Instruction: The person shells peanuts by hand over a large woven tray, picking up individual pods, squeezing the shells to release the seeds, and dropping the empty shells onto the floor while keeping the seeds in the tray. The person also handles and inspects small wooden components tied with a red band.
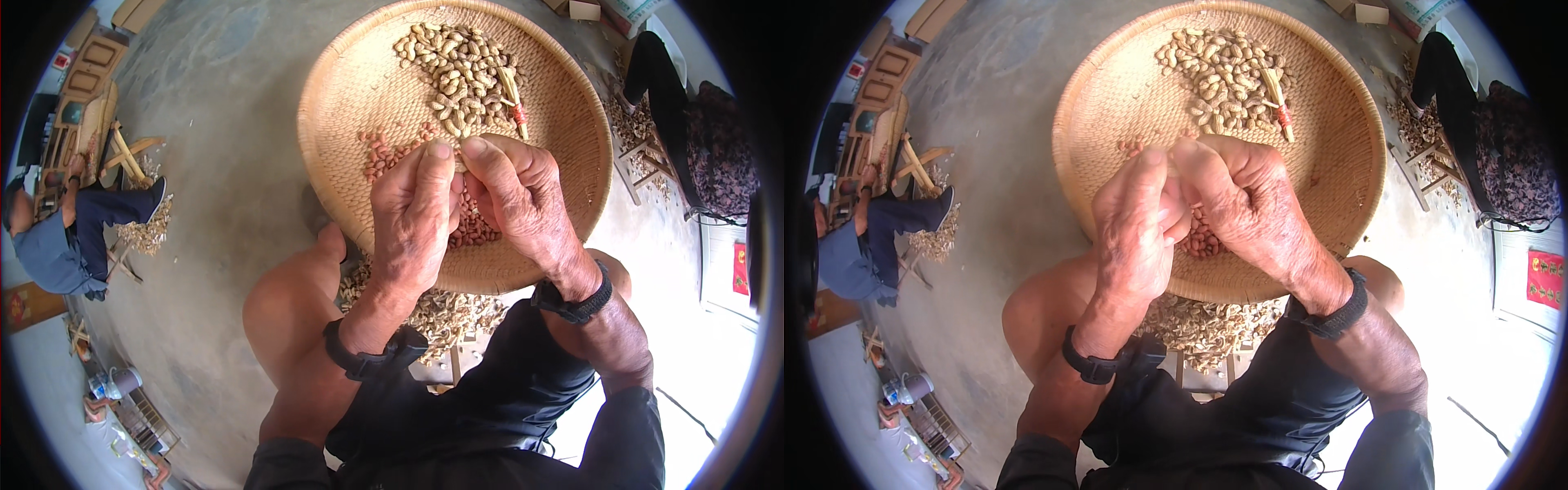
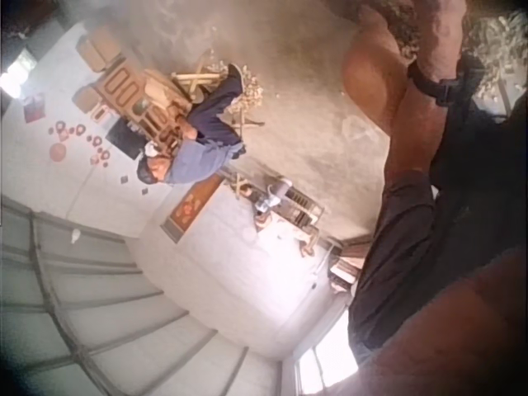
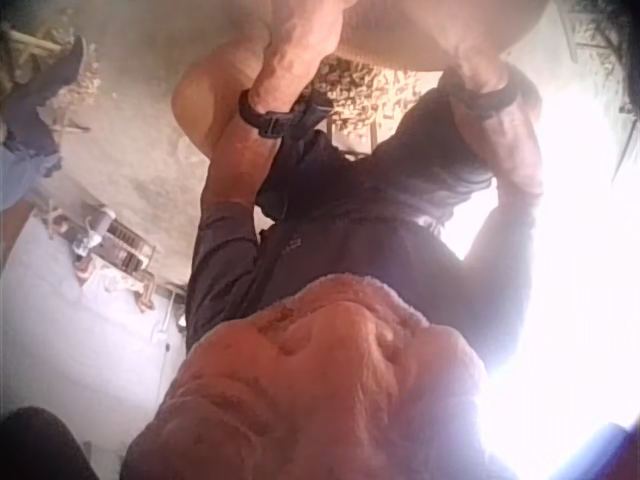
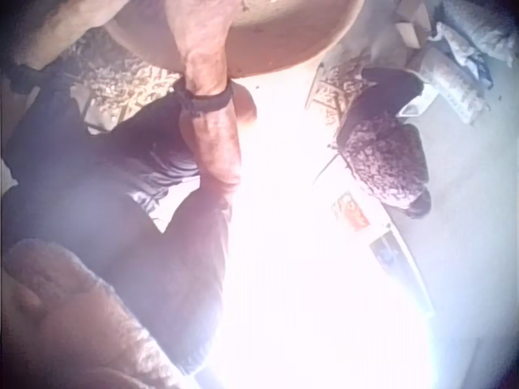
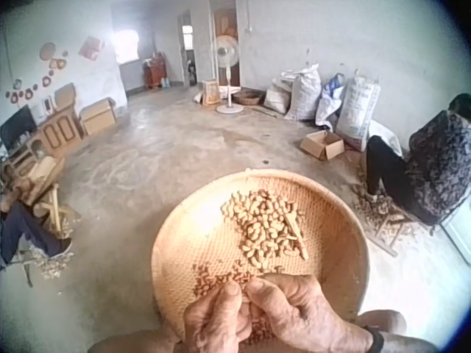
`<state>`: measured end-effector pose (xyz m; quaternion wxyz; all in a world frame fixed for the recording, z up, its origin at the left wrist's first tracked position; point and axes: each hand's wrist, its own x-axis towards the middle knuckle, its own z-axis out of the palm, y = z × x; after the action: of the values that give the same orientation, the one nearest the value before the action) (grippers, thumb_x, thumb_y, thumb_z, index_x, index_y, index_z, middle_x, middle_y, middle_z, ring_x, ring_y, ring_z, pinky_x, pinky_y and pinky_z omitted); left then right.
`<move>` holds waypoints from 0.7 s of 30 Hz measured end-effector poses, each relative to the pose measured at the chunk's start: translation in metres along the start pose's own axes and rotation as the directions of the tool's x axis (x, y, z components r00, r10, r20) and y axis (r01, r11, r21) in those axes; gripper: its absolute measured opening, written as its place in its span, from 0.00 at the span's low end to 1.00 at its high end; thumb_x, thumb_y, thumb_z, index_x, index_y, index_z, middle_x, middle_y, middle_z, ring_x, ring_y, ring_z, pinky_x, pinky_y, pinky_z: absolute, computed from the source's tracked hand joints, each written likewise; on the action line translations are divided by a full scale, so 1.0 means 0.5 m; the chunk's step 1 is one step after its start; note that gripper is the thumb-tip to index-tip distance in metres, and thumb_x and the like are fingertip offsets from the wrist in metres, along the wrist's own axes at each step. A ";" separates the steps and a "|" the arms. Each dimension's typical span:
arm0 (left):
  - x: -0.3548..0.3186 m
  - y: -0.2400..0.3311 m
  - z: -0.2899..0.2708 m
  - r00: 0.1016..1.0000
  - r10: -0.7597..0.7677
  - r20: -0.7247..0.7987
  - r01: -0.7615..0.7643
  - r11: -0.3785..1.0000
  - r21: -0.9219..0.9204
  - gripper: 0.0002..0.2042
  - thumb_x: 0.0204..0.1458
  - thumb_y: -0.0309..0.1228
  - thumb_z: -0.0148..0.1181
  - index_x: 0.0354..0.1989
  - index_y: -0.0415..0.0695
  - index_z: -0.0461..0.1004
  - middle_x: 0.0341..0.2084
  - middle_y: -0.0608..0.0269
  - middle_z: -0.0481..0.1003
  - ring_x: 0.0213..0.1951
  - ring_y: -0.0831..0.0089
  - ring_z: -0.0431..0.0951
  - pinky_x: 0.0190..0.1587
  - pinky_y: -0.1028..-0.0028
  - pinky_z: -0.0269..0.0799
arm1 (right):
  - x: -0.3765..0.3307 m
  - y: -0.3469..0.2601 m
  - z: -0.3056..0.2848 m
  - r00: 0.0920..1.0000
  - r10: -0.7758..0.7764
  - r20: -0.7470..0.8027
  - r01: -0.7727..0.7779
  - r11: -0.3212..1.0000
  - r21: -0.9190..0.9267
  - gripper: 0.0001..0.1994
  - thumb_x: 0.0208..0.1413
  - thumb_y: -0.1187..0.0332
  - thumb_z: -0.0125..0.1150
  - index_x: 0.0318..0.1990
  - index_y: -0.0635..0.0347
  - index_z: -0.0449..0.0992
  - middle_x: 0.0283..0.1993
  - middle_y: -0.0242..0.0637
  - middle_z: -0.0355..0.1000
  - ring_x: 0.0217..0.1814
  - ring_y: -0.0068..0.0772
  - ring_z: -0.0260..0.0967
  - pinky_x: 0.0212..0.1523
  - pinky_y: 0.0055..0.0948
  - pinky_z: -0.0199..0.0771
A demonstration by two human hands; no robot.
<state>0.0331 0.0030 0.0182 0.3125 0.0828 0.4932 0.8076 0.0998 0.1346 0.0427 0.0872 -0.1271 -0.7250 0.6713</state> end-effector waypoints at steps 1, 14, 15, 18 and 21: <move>0.001 -0.001 0.000 1.000 -0.002 0.001 0.002 1.000 -0.001 0.17 0.69 0.40 0.55 0.26 0.49 0.67 0.18 0.77 0.59 0.18 0.87 0.56 0.18 0.81 0.53 | 0.000 0.001 0.000 1.000 0.007 0.006 -0.007 1.000 0.009 0.20 0.74 0.61 0.50 0.32 0.67 0.77 0.26 0.31 0.73 0.30 0.17 0.69 0.31 0.24 0.70; -0.001 0.002 0.004 0.999 -0.050 0.011 0.051 0.995 -0.083 0.14 0.71 0.43 0.51 0.37 0.47 0.72 0.20 0.78 0.60 0.21 0.88 0.57 0.23 0.83 0.55 | 0.012 -0.019 -0.017 0.998 -0.033 -0.048 0.025 0.988 -0.150 0.16 0.74 0.63 0.50 0.42 0.68 0.77 0.33 0.34 0.76 0.33 0.22 0.74 0.35 0.24 0.77; 0.000 0.003 0.003 0.998 -0.060 0.018 0.062 0.993 -0.101 0.13 0.71 0.43 0.51 0.38 0.47 0.72 0.21 0.78 0.60 0.22 0.88 0.58 0.23 0.83 0.55 | 0.012 -0.023 -0.019 0.997 -0.031 -0.066 0.018 0.980 -0.201 0.15 0.74 0.63 0.50 0.43 0.68 0.77 0.34 0.35 0.77 0.34 0.22 0.76 0.36 0.24 0.79; 0.004 -0.005 -0.004 0.998 -0.024 0.063 0.033 0.989 -0.142 0.13 0.71 0.43 0.51 0.38 0.48 0.72 0.21 0.79 0.60 0.22 0.88 0.58 0.24 0.83 0.55 | 0.013 -0.006 0.002 0.992 -0.122 0.021 0.120 0.989 0.084 0.11 0.71 0.68 0.56 0.46 0.70 0.75 0.35 0.37 0.77 0.37 0.27 0.80 0.37 0.27 0.85; 0.008 -0.005 -0.011 0.992 -0.029 0.121 0.053 0.977 -0.208 0.12 0.70 0.42 0.52 0.38 0.48 0.72 0.21 0.79 0.60 0.22 0.87 0.59 0.24 0.83 0.56 | 0.018 0.015 0.010 0.967 -0.254 -0.024 0.253 0.967 -0.036 0.11 0.68 0.70 0.61 0.50 0.71 0.76 0.38 0.39 0.78 0.40 0.27 0.81 0.39 0.26 0.85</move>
<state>0.0285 0.0022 0.0126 0.3644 0.0862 0.3873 0.8425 0.0903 0.1330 0.0344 0.1807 -0.0444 -0.7447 0.6409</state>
